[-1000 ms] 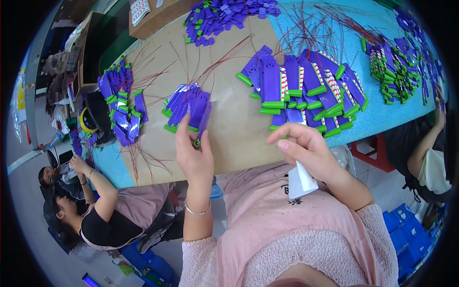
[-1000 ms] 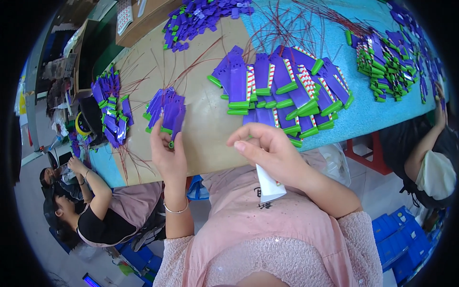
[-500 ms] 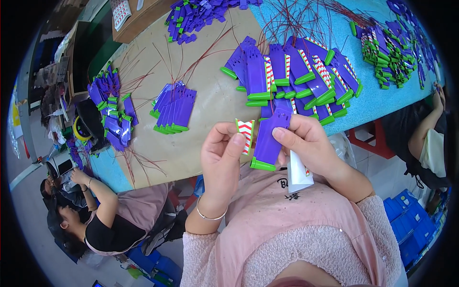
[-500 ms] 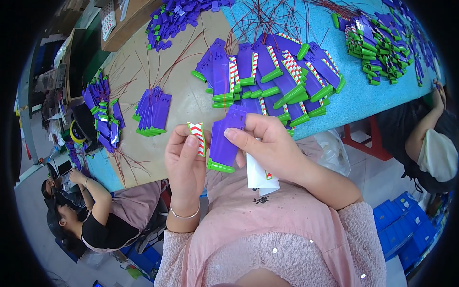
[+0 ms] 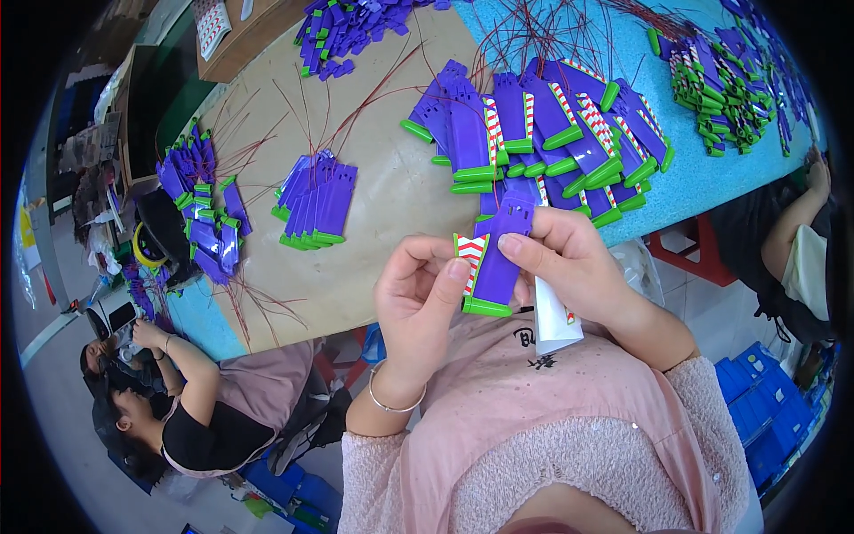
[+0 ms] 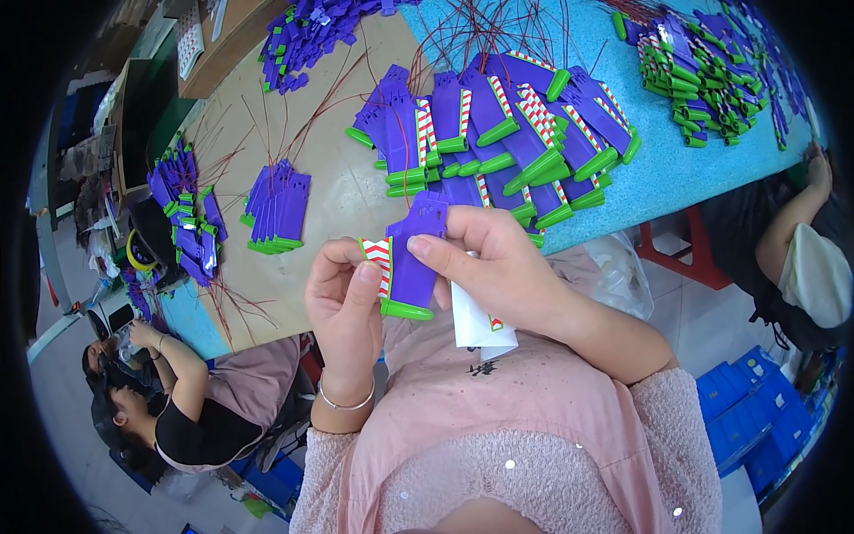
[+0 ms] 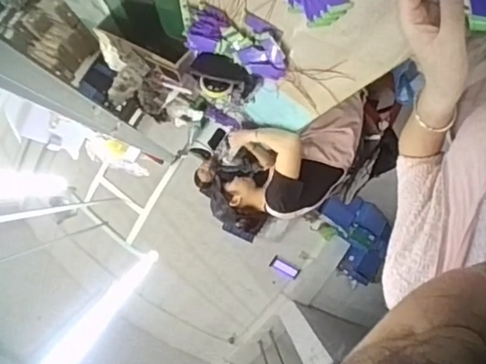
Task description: The person peels stickers from a backing sheet and adheres them onto plastic toy parts by hand. The person then stacks the stickered parts and connects small plastic pieces onto other plastic parts.
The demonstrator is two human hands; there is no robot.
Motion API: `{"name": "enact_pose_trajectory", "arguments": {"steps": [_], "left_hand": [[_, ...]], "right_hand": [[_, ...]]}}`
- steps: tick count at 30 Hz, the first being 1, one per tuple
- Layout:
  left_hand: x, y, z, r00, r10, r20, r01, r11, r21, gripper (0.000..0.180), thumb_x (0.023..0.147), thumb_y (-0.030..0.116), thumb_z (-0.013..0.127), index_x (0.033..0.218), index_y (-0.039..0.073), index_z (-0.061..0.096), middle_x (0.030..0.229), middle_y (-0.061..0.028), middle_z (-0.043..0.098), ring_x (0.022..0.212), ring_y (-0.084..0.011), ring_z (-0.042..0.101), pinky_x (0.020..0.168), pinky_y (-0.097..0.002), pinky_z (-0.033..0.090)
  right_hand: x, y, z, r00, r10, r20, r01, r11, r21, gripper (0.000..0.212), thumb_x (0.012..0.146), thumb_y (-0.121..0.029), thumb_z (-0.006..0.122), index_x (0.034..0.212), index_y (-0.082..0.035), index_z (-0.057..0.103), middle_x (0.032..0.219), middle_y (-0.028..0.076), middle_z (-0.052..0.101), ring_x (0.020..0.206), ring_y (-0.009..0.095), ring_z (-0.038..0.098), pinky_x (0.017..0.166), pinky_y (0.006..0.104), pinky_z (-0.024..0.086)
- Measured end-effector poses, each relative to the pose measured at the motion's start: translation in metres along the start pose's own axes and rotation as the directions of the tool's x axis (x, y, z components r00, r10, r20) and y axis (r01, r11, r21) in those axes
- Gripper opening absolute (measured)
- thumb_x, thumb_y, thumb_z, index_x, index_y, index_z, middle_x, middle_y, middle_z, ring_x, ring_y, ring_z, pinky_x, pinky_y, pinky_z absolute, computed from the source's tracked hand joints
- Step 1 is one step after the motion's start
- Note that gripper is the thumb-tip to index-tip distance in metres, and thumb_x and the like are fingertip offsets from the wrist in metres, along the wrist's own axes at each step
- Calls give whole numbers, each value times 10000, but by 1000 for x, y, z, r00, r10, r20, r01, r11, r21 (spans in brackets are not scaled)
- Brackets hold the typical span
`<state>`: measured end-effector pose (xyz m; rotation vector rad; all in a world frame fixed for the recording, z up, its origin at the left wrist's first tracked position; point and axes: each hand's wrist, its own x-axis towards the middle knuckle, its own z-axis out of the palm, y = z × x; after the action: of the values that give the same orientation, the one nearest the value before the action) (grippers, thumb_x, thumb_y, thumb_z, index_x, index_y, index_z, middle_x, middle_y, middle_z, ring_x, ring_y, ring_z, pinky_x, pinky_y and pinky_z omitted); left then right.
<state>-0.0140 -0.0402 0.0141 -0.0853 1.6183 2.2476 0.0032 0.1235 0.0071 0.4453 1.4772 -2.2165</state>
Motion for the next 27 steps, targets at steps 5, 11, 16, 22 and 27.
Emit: {"name": "enact_pose_trajectory", "arguments": {"steps": [5, 11, 16, 22, 27], "left_hand": [[-2, -5, -7, 989, 138, 42, -144, 920, 363, 162, 836, 10, 567, 977, -25, 495, 924, -76, 541, 804, -85, 538, 676, -179, 428], [5, 1, 17, 941, 337, 15, -317, 870, 378, 241, 805, -2, 534, 1033, -55, 477, 976, -143, 521, 917, -179, 551, 777, -239, 443], [-3, -9, 2, 946, 310, 101, -323, 858, 399, 223, 821, -11, 521, 1032, -60, 466, 1001, -151, 538, 903, -175, 557, 786, -260, 444], [-5, -18, -14, 888, 449, 100, -432, 739, 517, 166, 837, 27, 540, 971, -37, 464, 927, -130, 554, 760, -172, 533, 702, -265, 438], [0, -9, 3, 918, 369, 145, -396, 827, 400, 230, 797, 107, 609, 934, -5, 462, 931, -147, 506, 803, -202, 505, 720, -279, 410]], "right_hand": [[-3, -2, -2, 1000, -1, 21, 2, 999, -36, 215, 881, -215, 567, 773, -30, 552, 596, 29, 587, 482, 45, 525, 407, 191, 386], [-7, -1, 7, 904, -405, 140, 428, 856, -289, 168, 866, -124, 573, 949, 18, 603, 726, 50, 615, 626, 70, 553, 543, 220, 432], [-11, 2, 1, 943, -330, 50, 333, 941, -56, 146, 869, -84, 549, 967, 18, 583, 706, 31, 581, 624, 83, 566, 550, 228, 441], [-10, -14, -2, 971, -218, 97, 203, 969, 140, 226, 847, -50, 571, 1033, 10, 457, 872, 56, 566, 642, 90, 580, 582, 203, 460], [-9, -11, 3, 957, -269, 111, 262, 962, 76, 278, 802, -6, 603, 1011, -14, 420, 822, 98, 594, 645, 128, 595, 571, 251, 506]]}}
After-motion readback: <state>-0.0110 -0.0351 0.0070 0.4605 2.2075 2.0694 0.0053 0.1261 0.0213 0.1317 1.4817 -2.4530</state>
